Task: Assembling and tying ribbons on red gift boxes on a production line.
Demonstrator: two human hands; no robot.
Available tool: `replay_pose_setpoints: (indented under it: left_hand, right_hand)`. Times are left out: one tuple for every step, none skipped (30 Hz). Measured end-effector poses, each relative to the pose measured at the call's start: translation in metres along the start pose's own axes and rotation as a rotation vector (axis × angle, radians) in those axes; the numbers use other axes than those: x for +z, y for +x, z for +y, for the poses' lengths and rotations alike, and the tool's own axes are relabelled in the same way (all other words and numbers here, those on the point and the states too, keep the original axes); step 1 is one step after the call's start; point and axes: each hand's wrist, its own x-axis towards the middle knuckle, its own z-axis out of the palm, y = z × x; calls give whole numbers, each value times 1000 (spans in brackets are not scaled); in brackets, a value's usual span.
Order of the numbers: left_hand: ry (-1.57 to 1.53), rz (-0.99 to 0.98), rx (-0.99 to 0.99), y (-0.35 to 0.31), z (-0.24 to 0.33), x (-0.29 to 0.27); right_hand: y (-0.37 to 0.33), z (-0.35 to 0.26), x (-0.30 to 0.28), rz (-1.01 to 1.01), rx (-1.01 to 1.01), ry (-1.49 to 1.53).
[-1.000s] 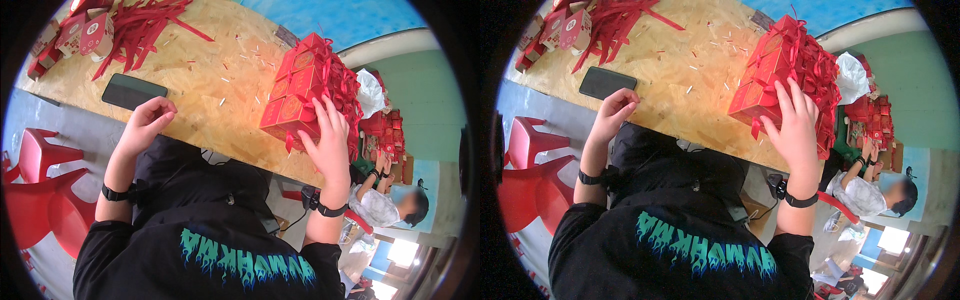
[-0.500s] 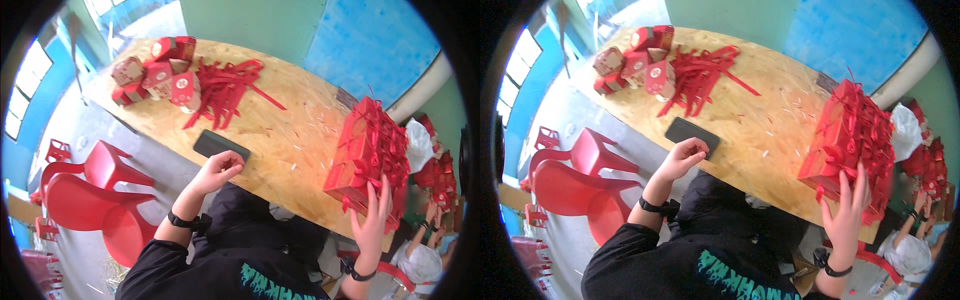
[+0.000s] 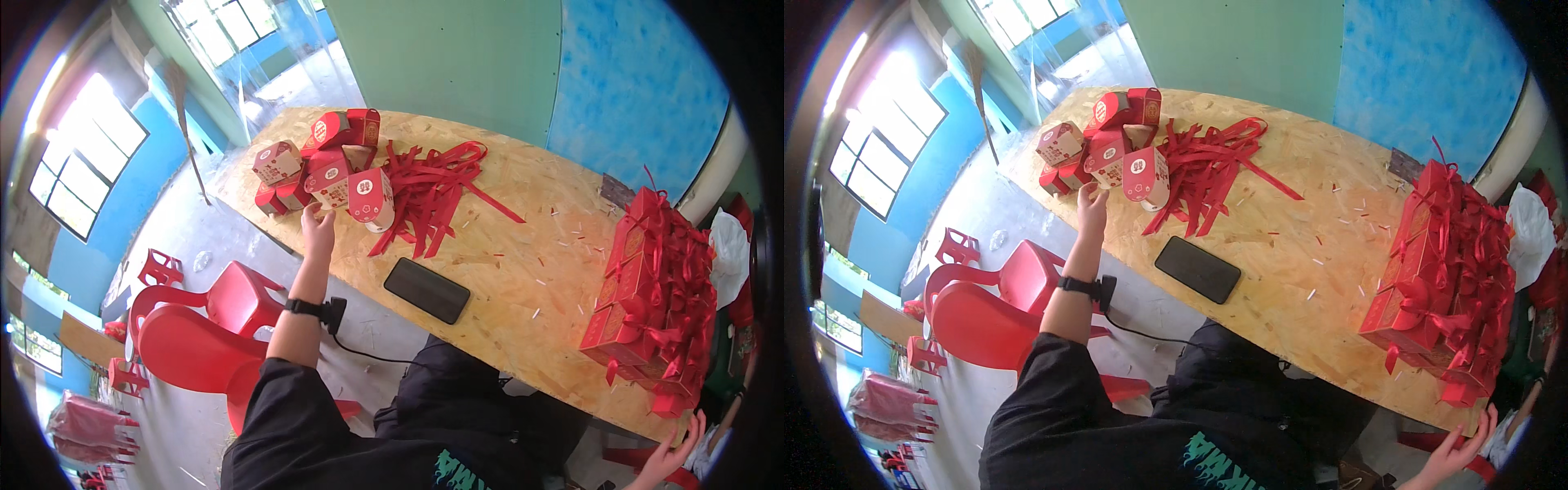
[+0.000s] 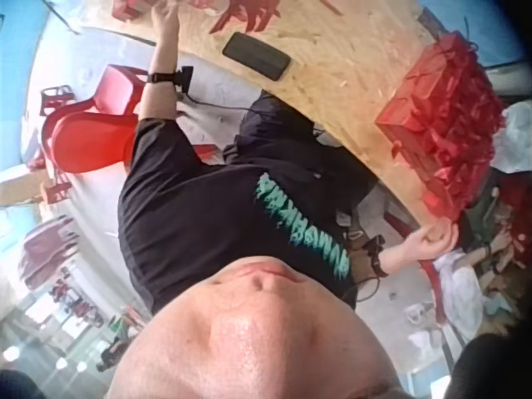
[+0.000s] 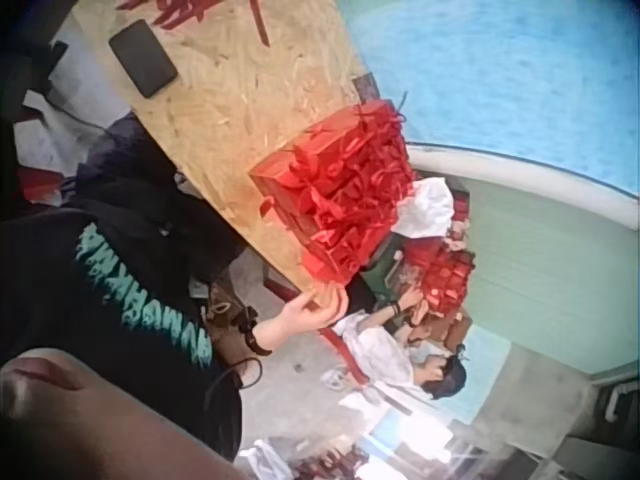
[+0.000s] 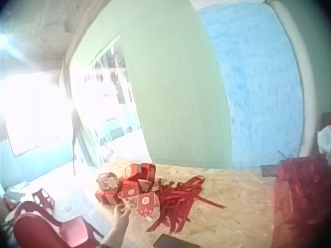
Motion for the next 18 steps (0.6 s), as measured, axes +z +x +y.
replay_pose_setpoints:
  left_hand:
    - [75, 43, 28, 9, -6, -1]
    - [141, 74, 134, 24, -18, -4]
    - [142, 74, 134, 31, -32, -5]
    - [19, -41, -4, 29, -21, 3]
    - [-96, -140, -139, 29, -12, 1]
    - [-11, -175, -74, 35, -25, 1]
    - [-15, -185, -73, 25, -10, 7]
    - [72, -254, -133, 4, 21, 12]
    - [161, -324, -190, -14, 48, 21]
    - [162, -326, -189, -26, 61, 26]
    - [208, -301, -120, -38, 71, 32]
    - [254, -274, -51, -46, 76, 36]
    - [256, -275, -55, -48, 79, 38]
    - [305, -211, -3, -48, 81, 41]
    - [356, -146, 48, -48, 84, 42]
    - [426, -127, 84, -50, 93, 42]
    - [424, -127, 81, -46, 88, 42]
    - [305, -143, 69, -41, 81, 41]
  right_hand:
    - [4, -5, -5, 74, 17, -7]
    - [4, -2, -9, 123, -29, -30]
    - [-1, 5, -13, 123, -28, -29]
    - [-12, 13, -23, 131, 100, -66]
    - [-19, 19, -28, 141, 227, -83]
    - [-23, 25, -32, 143, 260, -125]
    - [-23, 22, -37, 145, 264, -135]
    - [-23, 15, -41, 124, 312, -148]
    - [-24, 11, -45, 102, 364, -160]
    - [-24, 13, -45, 103, 366, -162]
    - [-25, 16, -44, 89, 383, -125]
    - [-25, 18, -43, 75, 400, -87]
    - [-22, 17, -40, 71, 398, -88]
    - [-18, 13, -35, 92, 392, -57]
    - [-16, 12, -32, 112, 385, -25]
    - [-29, 39, -34, 108, 382, -31]
    - [-50, 89, -40, 30, 430, 11]
    - [-64, 119, -42, -50, 480, 57]
